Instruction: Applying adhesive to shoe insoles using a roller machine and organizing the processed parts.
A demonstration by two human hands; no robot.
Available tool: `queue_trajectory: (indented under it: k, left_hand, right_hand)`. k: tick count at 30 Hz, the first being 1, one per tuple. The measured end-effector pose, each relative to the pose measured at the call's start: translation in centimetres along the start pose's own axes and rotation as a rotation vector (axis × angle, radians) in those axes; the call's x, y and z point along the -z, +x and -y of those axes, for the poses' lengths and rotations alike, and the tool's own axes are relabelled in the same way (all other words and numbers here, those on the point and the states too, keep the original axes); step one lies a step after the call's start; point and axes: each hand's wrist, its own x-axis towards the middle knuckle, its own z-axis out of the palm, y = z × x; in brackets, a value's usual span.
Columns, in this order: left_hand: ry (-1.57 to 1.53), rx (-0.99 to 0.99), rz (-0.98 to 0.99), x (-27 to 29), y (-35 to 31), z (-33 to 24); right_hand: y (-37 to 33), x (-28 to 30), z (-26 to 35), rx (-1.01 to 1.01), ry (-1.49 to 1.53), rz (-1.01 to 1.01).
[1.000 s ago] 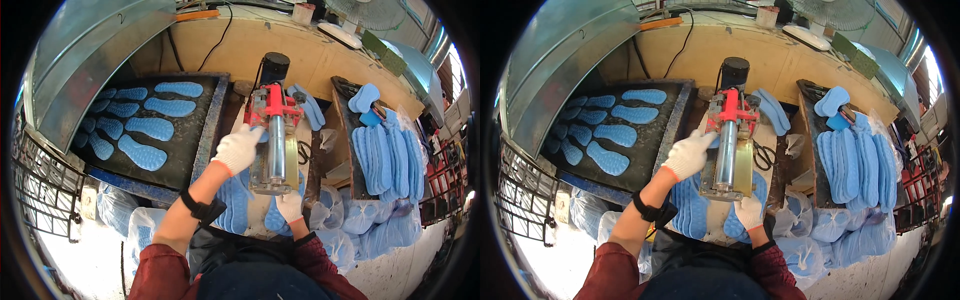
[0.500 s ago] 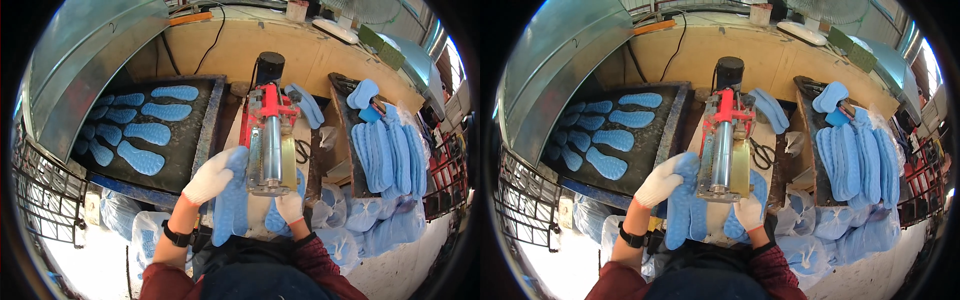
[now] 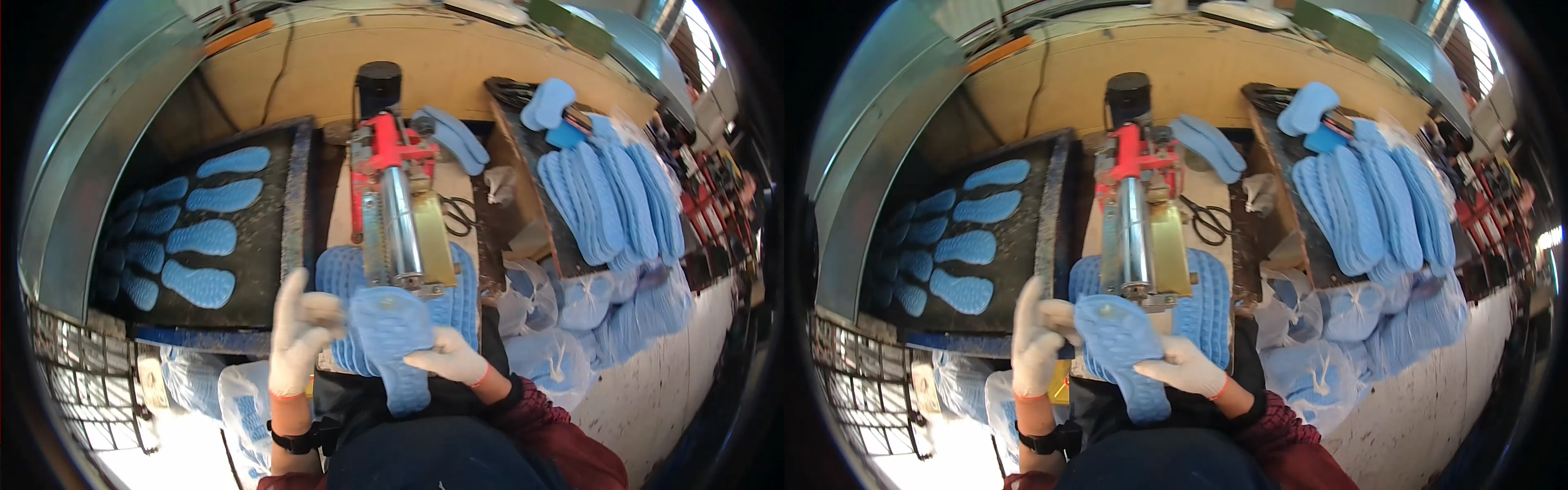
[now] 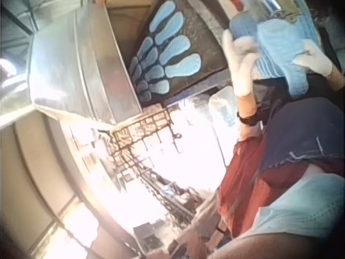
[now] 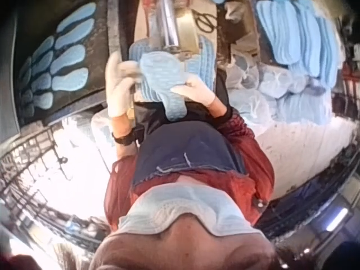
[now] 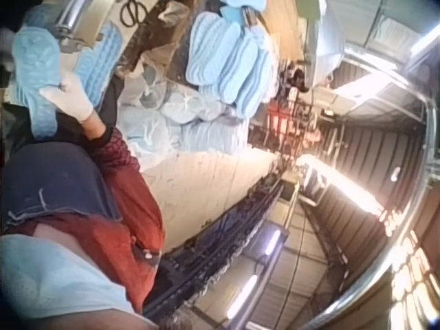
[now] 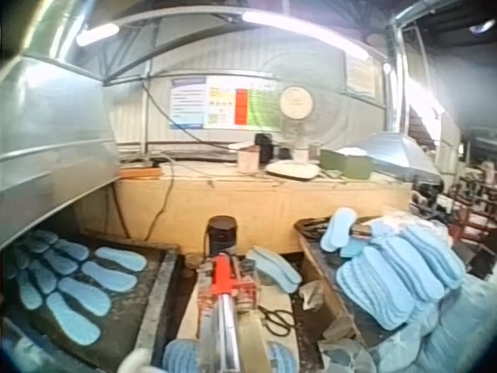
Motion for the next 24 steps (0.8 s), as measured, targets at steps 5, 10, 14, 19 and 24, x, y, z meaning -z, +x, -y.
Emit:
queue_trajectory:
  k: [5,10,14,19,24]
  left_hand:
    - [1.164,-0.208,-0.291,1.6,2.2,1.5]
    - [1.620,-0.113,-0.109,4.6,0.2,4.2]
    - [1.741,-0.173,-0.027,3.4,-0.5,3.0]
    - [1.784,-0.202,-0.017,3.0,0.3,3.3]
    - [1.800,-0.206,-0.070,2.7,0.2,3.3]
  right_hand:
    - [-4.0,4.4,1.2,0.404,0.407,-0.577]
    - [-0.8,7.2,-4.0,0.214,0.176,-0.790]
    - [2.1,8.1,-8.2,0.141,-0.384,-0.802]
    - [2.6,7.1,-6.8,0.275,-0.786,-0.832]
    - [2.9,8.1,-8.7,0.164,-0.806,-0.826]
